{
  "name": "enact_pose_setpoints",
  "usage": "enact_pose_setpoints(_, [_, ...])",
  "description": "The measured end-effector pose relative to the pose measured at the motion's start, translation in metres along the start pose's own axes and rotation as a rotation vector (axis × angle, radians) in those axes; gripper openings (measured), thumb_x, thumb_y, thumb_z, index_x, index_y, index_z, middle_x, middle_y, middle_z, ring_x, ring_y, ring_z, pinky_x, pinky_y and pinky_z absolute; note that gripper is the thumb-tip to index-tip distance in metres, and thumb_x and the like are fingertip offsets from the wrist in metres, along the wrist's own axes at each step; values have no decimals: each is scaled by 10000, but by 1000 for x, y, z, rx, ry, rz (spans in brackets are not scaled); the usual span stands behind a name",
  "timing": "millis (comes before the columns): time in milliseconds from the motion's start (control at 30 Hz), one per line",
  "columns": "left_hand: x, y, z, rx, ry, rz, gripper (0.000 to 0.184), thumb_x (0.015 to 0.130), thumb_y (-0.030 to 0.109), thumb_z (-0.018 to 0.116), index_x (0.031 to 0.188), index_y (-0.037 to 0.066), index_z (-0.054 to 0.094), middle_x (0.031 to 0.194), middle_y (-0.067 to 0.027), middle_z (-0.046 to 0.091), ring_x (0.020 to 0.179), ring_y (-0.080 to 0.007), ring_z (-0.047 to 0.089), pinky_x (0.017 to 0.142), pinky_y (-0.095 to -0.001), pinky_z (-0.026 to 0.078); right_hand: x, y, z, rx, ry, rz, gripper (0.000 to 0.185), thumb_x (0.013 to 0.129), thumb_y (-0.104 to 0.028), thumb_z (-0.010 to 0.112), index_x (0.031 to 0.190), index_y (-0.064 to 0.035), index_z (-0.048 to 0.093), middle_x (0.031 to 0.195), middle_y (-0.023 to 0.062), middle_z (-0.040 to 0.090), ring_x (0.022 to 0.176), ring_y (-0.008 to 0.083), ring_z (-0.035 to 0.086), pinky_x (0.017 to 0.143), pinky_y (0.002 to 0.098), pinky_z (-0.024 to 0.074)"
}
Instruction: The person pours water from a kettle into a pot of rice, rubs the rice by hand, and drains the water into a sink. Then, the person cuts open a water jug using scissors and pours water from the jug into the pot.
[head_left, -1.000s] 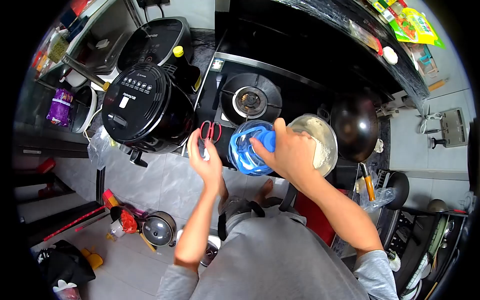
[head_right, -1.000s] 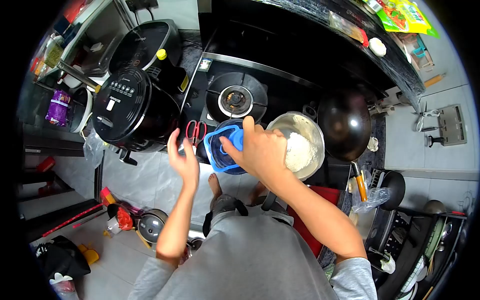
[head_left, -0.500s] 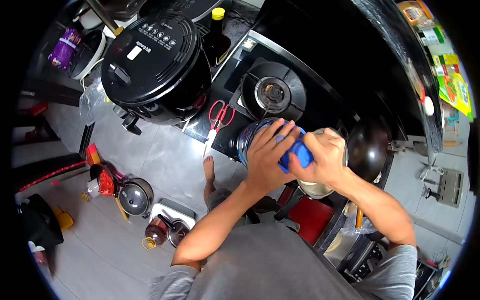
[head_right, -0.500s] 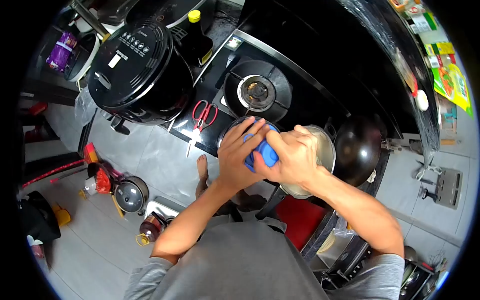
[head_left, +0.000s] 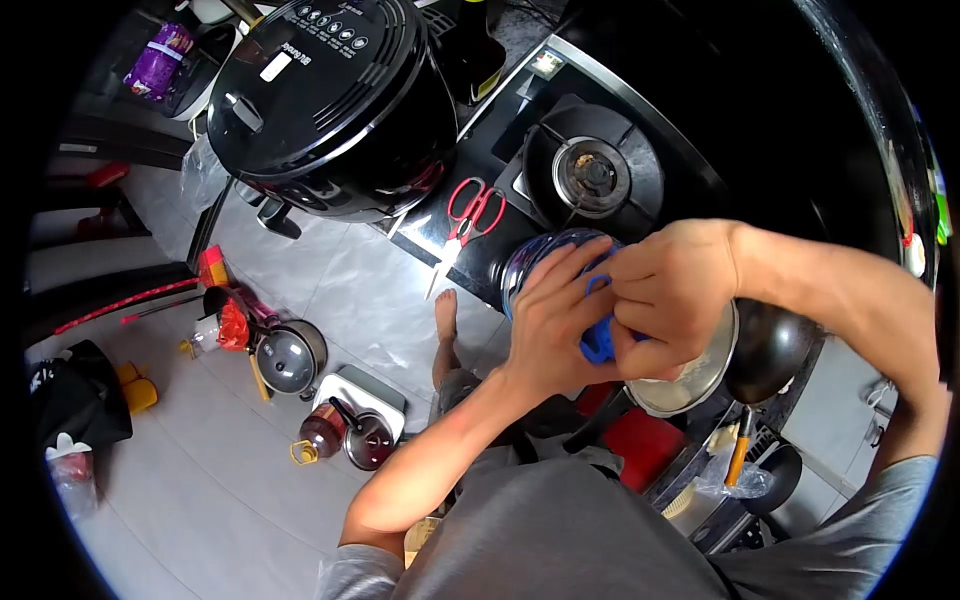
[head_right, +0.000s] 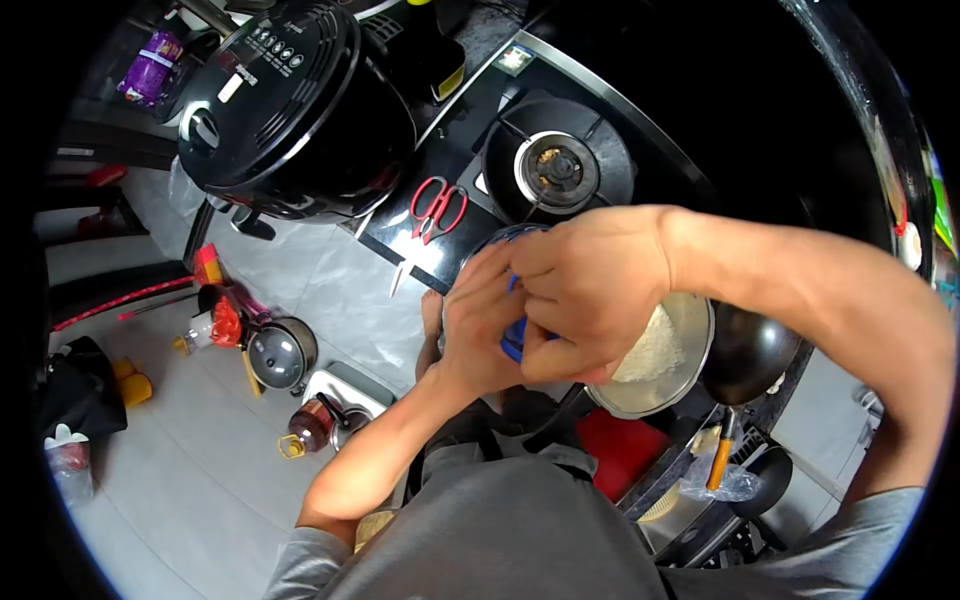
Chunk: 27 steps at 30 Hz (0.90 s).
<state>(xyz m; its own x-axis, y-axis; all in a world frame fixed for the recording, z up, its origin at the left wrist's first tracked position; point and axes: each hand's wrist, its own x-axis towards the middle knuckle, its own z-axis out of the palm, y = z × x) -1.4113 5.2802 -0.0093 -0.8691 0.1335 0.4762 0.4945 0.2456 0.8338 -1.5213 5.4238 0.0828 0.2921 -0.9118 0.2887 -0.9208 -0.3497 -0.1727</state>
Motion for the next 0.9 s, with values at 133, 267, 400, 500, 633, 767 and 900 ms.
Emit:
enact_pose_setpoints(133, [0,4,3,13,11,-8,437,556,273,834,899,34,709,1035,-129,685,1161,-322,592,1009,-483,402,1,-2,-5,-27,-56,-122,280,731,-344,643,703,-127,469,558,4,477,523,191,508,615,320,437])
enact_pose_setpoints(267, [5,11,-1,70,-48,22,562,496,342,876,957,62,717,1125,-121,681,1177,-312,588,1007,-466,397,-5,-30,-15,7,-5,277,353,673,-389,714,829,-112,560,655,24,566,578,217,571,617,314,440])
enact_pose_setpoints(400, [3,6,3,145,-42,48,569,541,329,852,1044,101,717,1190,-128,667,1179,-321,586,1000,-461,397,1,-95,-8,26,61,1205,605,660,-559,757,993,-82,590,688,89,657,591,275,658,565,351,479])
enact_pose_setpoints(500, [2,7,3,160,-47,81,516,585,294,818,1054,105,715,1193,-131,665,1186,-333,579,1000,-464,395,16,-116,7,-74,206,1400,581,672,-541,772,945,-66,577,642,95,631,547,285,636,513,380,469])
enact_pose_setpoints(633, [3,9,1,143,-56,92,545,579,281,818,1078,93,700,1219,-140,651,1200,-341,567,1007,-466,390,24,-113,13,-120,261,1423,522,710,-480,773,875,-48,531,610,114,604,530,311,610,495,386,452])
enact_pose_setpoints(767, [1,7,2,136,-63,100,533,581,263,820,1057,58,695,1232,-142,646,1214,-342,559,1010,-469,387,12,-106,-3,93,104,1314,518,705,-431,777,905,-26,522,661,117,603,571,336,599,554,397,473])
enact_pose_setpoints(900, [1,5,1,152,-75,107,507,573,261,823,1005,30,690,1256,-133,635,1235,-331,545,1016,-468,384,9,-84,-29,130,-47,1040,474,721,-352,772,1002,-41,551,785,127,622,719,329,630,693,413,497])
